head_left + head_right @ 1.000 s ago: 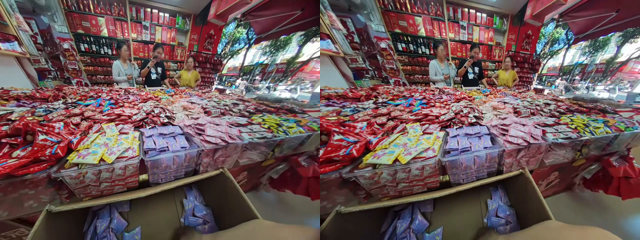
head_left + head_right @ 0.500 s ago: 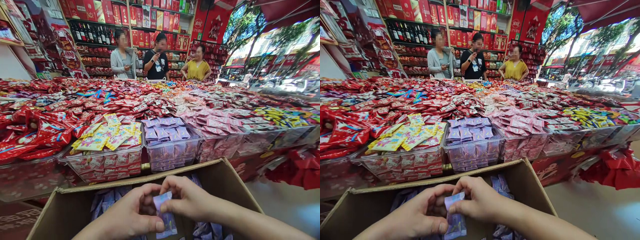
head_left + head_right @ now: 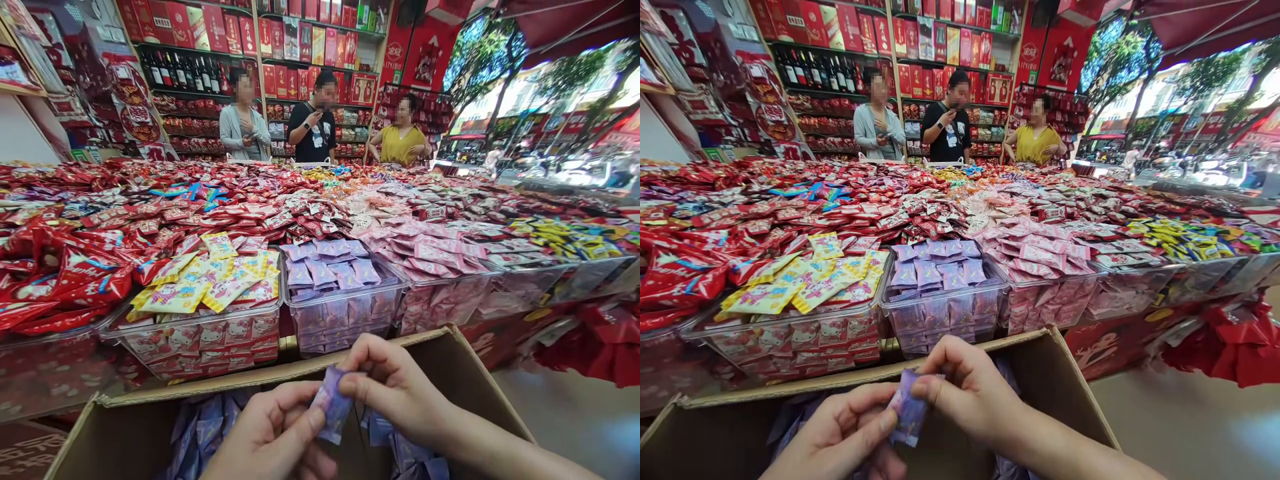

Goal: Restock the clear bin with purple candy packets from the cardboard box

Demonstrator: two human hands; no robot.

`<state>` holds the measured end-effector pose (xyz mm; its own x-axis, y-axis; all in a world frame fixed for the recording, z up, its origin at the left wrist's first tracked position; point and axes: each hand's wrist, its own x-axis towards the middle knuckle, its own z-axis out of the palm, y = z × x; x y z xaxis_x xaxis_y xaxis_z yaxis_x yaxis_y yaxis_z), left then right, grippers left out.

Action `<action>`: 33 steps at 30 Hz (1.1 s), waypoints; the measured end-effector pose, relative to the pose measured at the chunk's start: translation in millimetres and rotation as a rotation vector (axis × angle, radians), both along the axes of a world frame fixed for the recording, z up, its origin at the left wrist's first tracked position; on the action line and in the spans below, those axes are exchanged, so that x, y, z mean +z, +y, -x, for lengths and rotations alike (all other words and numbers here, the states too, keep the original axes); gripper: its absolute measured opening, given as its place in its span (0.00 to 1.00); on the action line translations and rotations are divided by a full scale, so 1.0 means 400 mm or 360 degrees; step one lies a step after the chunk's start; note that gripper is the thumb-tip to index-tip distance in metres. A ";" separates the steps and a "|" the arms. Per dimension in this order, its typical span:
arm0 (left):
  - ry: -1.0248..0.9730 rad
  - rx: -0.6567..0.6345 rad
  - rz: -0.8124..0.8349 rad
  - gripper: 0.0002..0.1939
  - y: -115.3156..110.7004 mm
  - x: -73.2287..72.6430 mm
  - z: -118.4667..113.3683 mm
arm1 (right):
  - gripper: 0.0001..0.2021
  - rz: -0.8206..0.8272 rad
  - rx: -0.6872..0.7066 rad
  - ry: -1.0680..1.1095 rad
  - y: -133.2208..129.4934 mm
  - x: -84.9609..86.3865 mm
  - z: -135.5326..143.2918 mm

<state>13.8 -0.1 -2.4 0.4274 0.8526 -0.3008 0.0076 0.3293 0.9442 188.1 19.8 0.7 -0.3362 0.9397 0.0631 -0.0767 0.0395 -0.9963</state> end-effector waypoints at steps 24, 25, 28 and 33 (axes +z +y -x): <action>-0.0131 0.0469 -0.0280 0.19 0.004 0.004 -0.008 | 0.16 -0.0010 0.0299 0.0011 -0.029 -0.006 0.010; -0.0117 0.0494 -0.0298 0.19 0.003 0.004 -0.009 | 0.14 -0.0026 0.0329 -0.0041 -0.031 -0.002 0.008; -0.0087 0.0570 -0.0320 0.19 -0.003 0.000 -0.012 | 0.10 -0.0093 0.0356 -0.0211 -0.031 0.004 0.002; -0.0172 0.0502 -0.0236 0.23 -0.002 0.001 -0.006 | 0.08 -0.0036 0.0288 -0.0272 -0.021 0.004 -0.005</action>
<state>16.1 -0.8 -2.1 0.1590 0.9785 -0.1315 -0.1751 0.1590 0.9716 190.0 11.2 2.4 -0.5064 0.8622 0.0109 0.0853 0.0627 -0.9944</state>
